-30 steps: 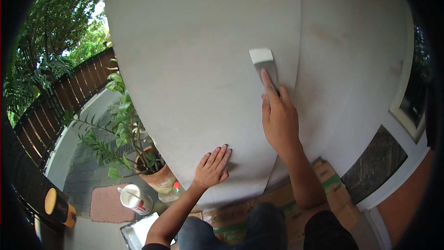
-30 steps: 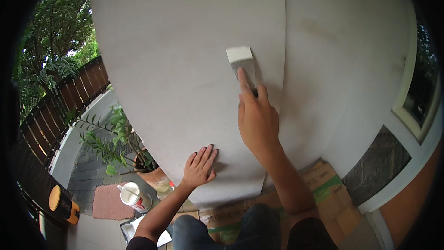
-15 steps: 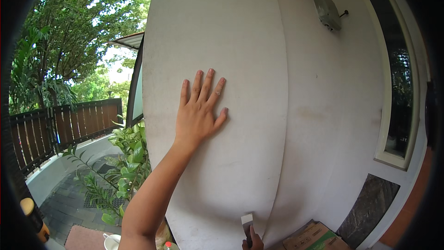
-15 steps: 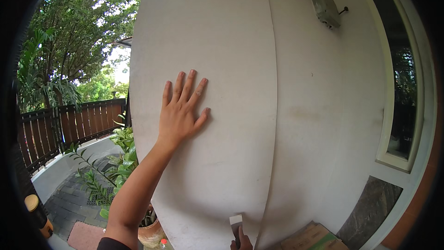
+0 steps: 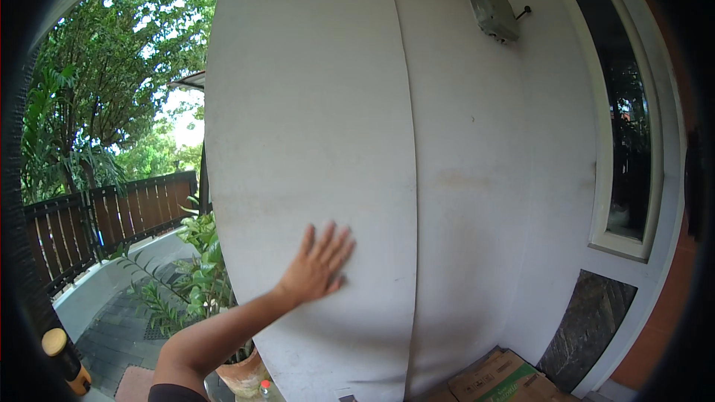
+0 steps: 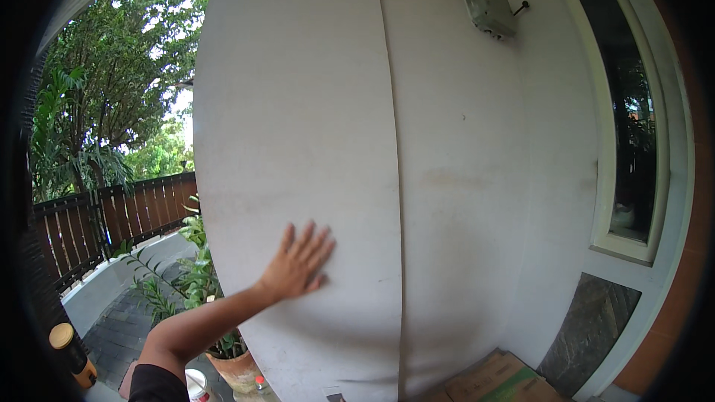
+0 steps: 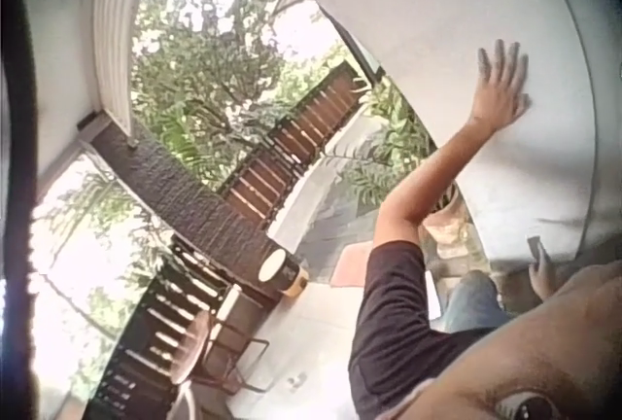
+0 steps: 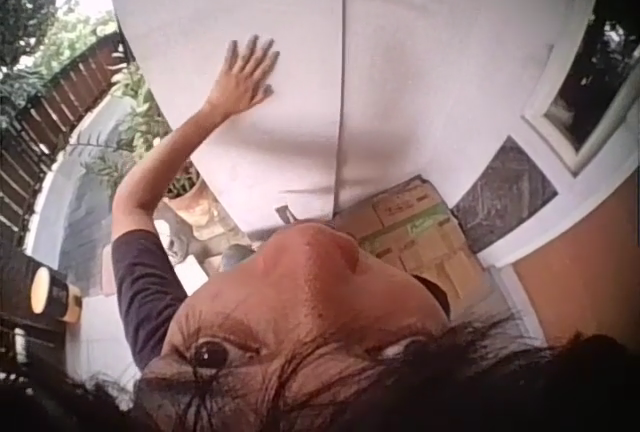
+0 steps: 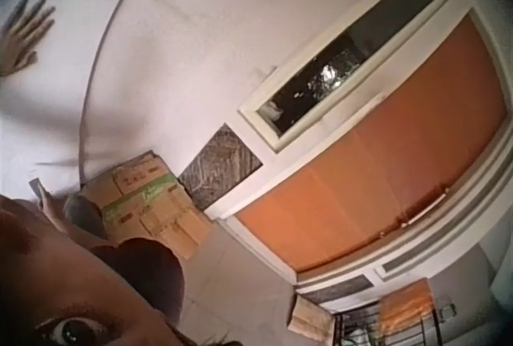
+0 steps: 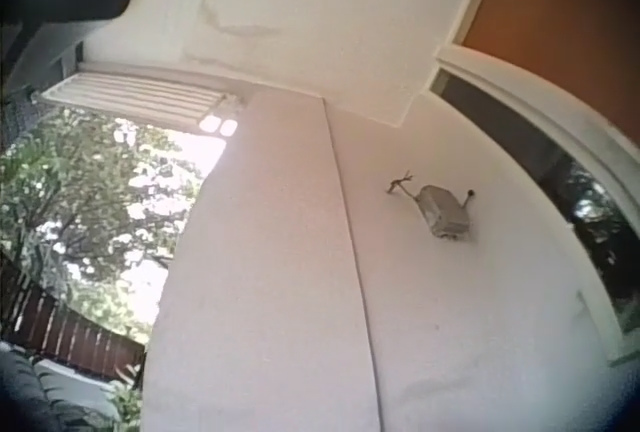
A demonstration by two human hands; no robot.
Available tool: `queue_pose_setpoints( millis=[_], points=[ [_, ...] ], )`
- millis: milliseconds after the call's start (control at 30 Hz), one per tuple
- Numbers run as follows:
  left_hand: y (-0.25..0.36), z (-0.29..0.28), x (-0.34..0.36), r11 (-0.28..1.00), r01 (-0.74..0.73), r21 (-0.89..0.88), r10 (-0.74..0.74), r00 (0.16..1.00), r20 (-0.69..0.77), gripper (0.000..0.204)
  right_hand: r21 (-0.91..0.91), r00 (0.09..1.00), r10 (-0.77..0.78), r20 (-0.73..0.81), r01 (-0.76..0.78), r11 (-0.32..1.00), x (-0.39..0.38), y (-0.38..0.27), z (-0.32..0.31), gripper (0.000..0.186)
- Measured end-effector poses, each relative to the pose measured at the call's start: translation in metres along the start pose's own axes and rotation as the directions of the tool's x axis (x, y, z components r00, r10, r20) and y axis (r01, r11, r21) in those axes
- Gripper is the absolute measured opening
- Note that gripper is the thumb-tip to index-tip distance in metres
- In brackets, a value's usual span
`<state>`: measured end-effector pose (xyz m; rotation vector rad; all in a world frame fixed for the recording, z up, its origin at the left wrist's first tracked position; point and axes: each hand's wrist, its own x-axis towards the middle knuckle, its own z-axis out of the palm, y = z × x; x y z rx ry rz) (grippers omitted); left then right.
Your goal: The person is patching and sanding a small hole or imperfection on an indoor/outdoor wall using putty and a scraper.
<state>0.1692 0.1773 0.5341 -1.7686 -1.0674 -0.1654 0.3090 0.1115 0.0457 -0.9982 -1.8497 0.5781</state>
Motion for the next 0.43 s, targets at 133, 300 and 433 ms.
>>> queue_pose_setpoints(
  millis=[133,300,433],
  points=[
    [0.046,0.033,-0.072,0.940,-0.319,-0.119,0.338,0.916,0.217,0.080,-0.082,0.910,0.161,0.382,-0.141,0.987,-0.021,-0.007,0.019,0.049],
    [0.047,0.053,-0.107,0.946,-0.182,-0.266,0.250,0.936,0.246,0.082,-0.275,0.664,0.258,0.702,-0.081,0.958,-0.027,0.010,0.025,0.050],
    [0.003,0.052,-0.147,0.985,0.150,0.082,-0.160,0.977,0.139,0.068,-0.409,0.395,0.393,0.831,-0.047,0.911,-0.015,0.015,0.032,0.051]
  ],
)
